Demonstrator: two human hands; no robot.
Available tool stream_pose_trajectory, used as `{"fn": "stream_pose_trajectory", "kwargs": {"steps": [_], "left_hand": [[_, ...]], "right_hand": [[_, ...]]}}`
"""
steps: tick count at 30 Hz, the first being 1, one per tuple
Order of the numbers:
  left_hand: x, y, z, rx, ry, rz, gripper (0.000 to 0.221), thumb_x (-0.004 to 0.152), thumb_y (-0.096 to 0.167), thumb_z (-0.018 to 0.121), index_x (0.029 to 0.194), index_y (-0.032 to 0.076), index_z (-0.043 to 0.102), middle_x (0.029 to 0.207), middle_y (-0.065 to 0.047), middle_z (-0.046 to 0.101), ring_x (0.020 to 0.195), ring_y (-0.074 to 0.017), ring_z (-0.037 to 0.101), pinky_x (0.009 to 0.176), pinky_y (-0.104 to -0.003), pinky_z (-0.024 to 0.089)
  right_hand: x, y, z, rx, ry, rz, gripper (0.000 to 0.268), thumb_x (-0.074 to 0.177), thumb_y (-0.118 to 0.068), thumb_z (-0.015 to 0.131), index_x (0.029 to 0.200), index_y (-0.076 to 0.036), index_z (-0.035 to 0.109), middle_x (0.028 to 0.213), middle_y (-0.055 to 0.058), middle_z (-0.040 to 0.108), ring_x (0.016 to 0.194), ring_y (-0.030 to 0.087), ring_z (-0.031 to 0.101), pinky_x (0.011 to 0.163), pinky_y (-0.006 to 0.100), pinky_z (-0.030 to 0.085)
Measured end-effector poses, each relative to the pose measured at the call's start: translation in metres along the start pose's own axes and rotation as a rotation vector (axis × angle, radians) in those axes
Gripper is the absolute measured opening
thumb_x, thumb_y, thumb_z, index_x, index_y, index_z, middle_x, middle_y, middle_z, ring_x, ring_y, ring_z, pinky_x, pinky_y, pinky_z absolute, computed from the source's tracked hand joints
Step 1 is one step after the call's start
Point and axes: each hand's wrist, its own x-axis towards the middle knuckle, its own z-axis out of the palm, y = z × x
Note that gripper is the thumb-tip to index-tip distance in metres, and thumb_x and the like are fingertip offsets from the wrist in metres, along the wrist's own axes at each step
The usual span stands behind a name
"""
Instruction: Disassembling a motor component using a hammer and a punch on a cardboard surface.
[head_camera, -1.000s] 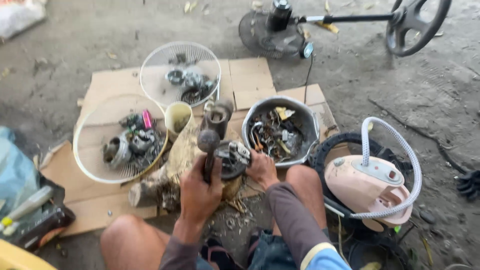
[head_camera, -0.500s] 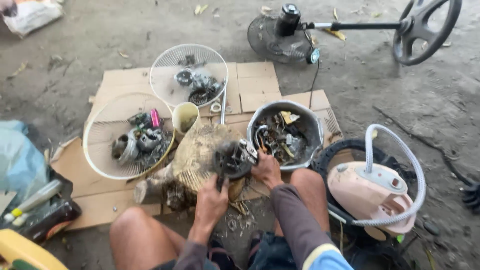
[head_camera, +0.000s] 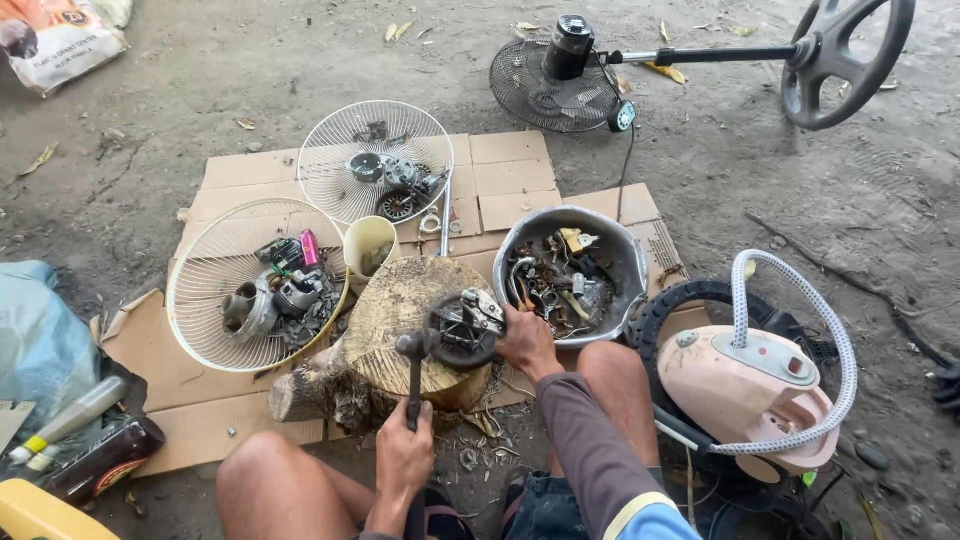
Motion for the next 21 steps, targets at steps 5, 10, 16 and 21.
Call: {"fn": "stream_pose_trajectory", "kwargs": {"steps": [5,10,16,21], "left_hand": [[-0.007,0.069,-0.009,0.052,-0.029,0.239,0.026,0.103,0.02,0.057,0.105,-0.001,0.071,0.059,0.001,0.058,0.036,-0.0101,0.041,0.028,-0.028,0.026],[-0.019,0.19,-0.033,0.049,0.053,0.637,0.022,0.101,0.023,0.06,0.088,0.005,0.066,0.052,0.003,0.052,0.036,-0.0087,0.039,0.032,-0.026,0.031],[0.003,0.203,-0.012,0.079,0.11,0.791,0.014,0.097,0.024,0.06,0.092,0.012,0.061,0.053,-0.013,0.058,0.046,-0.0335,0.064,0.045,-0.041,0.052],[0.034,0.124,0.006,0.575,-0.205,0.169,0.022,0.093,0.032,0.058,0.103,0.013,0.063,0.076,-0.026,0.072,0.081,-0.0472,0.075,0.069,-0.058,0.057]], "right_hand": [[-0.001,0.001,-0.003,-0.062,0.031,-0.042,0.024,0.082,-0.012,0.079,0.098,-0.003,0.064,0.079,0.012,0.076,0.056,0.024,0.07,0.05,0.036,0.061],[-0.002,0.001,-0.003,-0.061,0.066,-0.057,0.022,0.082,-0.016,0.08,0.091,-0.005,0.063,0.075,0.011,0.076,0.054,0.025,0.069,0.051,0.038,0.06],[-0.001,0.01,0.014,-0.061,0.054,0.01,0.036,0.079,-0.043,0.065,0.1,-0.013,0.063,0.085,0.02,0.075,0.087,0.048,0.074,0.078,0.063,0.059],[0.008,0.045,0.041,-0.104,0.054,0.011,0.039,0.074,-0.041,0.069,0.098,-0.011,0.064,0.082,0.023,0.074,0.085,0.05,0.074,0.076,0.063,0.058]]}}
